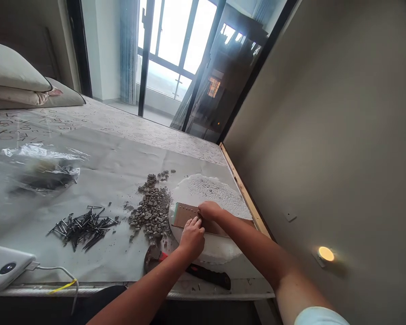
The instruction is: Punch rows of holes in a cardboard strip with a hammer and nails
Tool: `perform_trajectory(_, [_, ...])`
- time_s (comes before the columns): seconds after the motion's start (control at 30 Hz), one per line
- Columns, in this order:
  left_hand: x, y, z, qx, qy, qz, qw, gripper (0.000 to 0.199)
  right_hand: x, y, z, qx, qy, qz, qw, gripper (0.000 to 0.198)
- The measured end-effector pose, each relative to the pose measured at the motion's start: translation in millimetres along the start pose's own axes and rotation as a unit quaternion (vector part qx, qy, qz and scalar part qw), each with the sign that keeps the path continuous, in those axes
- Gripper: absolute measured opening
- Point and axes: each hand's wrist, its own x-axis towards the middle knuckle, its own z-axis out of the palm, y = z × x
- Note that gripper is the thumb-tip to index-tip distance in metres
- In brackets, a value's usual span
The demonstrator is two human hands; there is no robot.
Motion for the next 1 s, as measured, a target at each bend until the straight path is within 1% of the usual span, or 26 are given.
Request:
perform_trajectory(0.1, [0, 1, -1, -0.006, 0.000, 0.000, 1.000, 0.028, -3, 3, -3, -0.005, 0.005, -0.023, 1.000, 0.026])
perform_trajectory(0.23, [0, 3, -2, 0.005, -0.012, -0.001, 1.000, 0.029, -8, 6, -6, -0.018, 0.016, -0.040, 0.999, 0.029])
perform_trajectory(0.33, [0, 4, -2, 0.011, -0.015, -0.004, 1.000, 0.029, -8, 6, -8, -0.029, 0.008, -0.029, 0.999, 0.031])
perform_trajectory(0.43, [1, 3, -2, 0.002, -0.004, -0.005, 1.000, 0.028, -6, 3, -10, -0.036, -0.002, -0.013, 0.999, 0.037])
perform_trajectory(0.67, [4, 2, -6, 0.036, -0.022, -0.004, 0.999, 0.030, -9, 0, -15, -0.019, 0.020, -0.009, 1.000, 0.027])
perform_trajectory(0.8, [3, 3, -8, 0.038, -0.030, -0.001, 0.999, 0.030, -9, 0, -11, -0.008, 0.039, 0.011, 0.999, 0.033])
perform_trajectory(0.87, [3, 5, -9, 0.039, -0.032, -0.002, 0.999, 0.029, -6, -1, -6, -0.007, 0.039, 0.024, 0.999, 0.035])
perform_trajectory(1.0, [3, 6, -11, 0.039, -0.045, -0.005, 0.998, 0.029, -2, -2, -2, -0.001, 0.026, 0.031, 0.999, 0.032])
